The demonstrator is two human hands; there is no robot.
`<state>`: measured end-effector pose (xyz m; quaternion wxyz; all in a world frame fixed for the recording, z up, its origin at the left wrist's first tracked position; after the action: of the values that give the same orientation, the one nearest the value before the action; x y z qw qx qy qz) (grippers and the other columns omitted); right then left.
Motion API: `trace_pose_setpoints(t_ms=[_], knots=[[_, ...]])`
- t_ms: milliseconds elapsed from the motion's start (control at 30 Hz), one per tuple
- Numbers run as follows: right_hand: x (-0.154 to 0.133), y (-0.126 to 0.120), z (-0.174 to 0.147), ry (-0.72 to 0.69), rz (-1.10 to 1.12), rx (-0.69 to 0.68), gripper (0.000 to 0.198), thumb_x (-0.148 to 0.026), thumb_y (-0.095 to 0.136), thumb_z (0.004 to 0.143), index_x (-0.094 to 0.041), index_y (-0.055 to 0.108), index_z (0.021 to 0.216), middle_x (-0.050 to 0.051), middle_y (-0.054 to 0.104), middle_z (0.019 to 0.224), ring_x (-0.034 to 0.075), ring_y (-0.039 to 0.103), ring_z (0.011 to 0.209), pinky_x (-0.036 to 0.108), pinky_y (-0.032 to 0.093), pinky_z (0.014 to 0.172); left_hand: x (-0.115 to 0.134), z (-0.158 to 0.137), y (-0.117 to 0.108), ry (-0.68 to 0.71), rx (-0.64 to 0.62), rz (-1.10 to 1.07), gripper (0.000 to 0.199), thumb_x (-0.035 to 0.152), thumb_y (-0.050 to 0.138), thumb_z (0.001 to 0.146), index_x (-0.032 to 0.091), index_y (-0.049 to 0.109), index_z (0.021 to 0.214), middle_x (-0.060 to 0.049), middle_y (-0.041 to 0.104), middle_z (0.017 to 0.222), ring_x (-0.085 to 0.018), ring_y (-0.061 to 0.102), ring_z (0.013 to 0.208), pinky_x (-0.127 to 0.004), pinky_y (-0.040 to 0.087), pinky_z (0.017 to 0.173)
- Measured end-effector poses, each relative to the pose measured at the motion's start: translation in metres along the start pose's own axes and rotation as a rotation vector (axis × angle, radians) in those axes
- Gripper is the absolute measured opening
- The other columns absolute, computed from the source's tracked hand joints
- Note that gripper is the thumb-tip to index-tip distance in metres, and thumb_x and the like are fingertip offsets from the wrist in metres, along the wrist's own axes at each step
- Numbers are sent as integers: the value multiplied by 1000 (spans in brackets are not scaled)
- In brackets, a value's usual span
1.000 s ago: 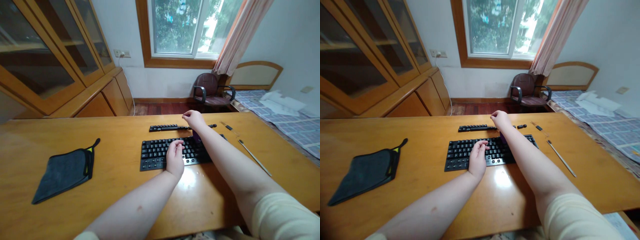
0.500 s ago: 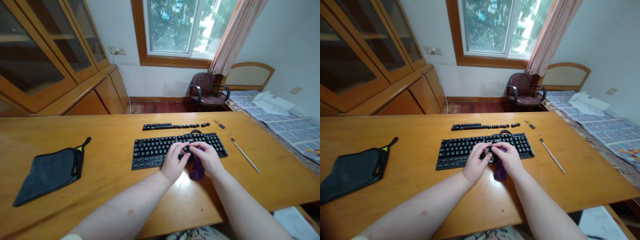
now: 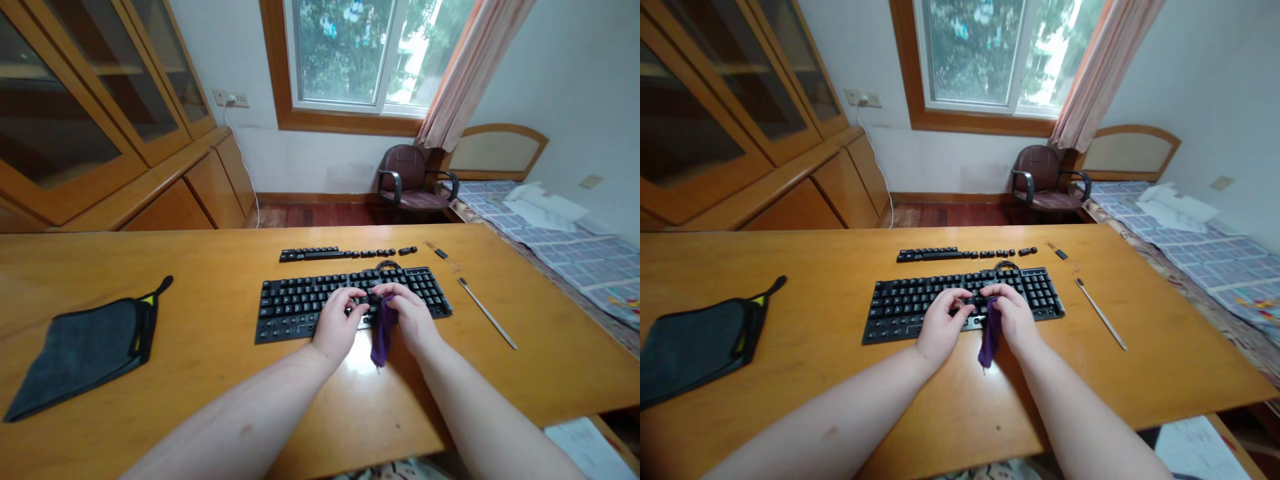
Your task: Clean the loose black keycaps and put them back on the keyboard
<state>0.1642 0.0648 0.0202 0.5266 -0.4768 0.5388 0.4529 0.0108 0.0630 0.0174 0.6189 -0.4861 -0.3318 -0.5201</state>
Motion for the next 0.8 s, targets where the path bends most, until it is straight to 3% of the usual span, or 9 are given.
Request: trace_pose_setpoints(t_ms=[100,200,267,400,600,800], knots=[[0,-14,3,-102,52,154,16,-13,50,58,-20,57,70,3,64,92,21,56,90,32,43,76,-1,-1,1,-31,-6,-4,17,17,59,76,21,61,93,-2,59,91,-12,56,72,-28,47,73],[-1,-15,4,-143,76,203,27,-13,55,61,-21,59,87,4,64,94,20,57,88,35,44,78,3,-2,4,-22,-44,-12,18,17,59,76,21,62,93,-2,60,88,-12,56,72,-28,47,73],[-3,-8,5,-153,88,160,26,-20,60,66,-20,62,92,7,64,99,21,59,93,37,45,83,6,-2,5,-17,-58,-17,18,17,59,76,21,63,93,-2,60,88,-13,56,73,-28,48,73],[-10,4,3,-209,-66,61,16,-31,66,69,-20,70,79,8,62,110,23,55,105,38,41,93,6,-2,4,-28,-50,-37,19,17,58,76,21,63,94,-3,62,92,-14,57,76,-29,48,74],[0,11,2,-20,-22,-81,26,-38,67,70,-20,71,89,8,69,94,23,62,92,38,46,86,3,-2,1,-38,-1,-39,19,18,57,77,21,62,95,-3,62,92,-14,56,75,-30,48,75],[3,15,1,-3,119,-163,24,-34,65,72,-21,70,92,5,70,88,21,63,85,35,48,80,-14,-1,-2,-199,119,-223,21,22,58,78,18,60,98,-5,66,90,-14,62,76,-29,50,74]])
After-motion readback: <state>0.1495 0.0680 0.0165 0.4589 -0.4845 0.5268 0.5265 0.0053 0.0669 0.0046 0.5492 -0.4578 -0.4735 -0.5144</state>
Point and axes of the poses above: each hand's wrist, its own z-axis towards the middle knuckle, its own y-axis out of the palm, x = y × z, the point moved 6 cm from there along z, towards the middle knuckle
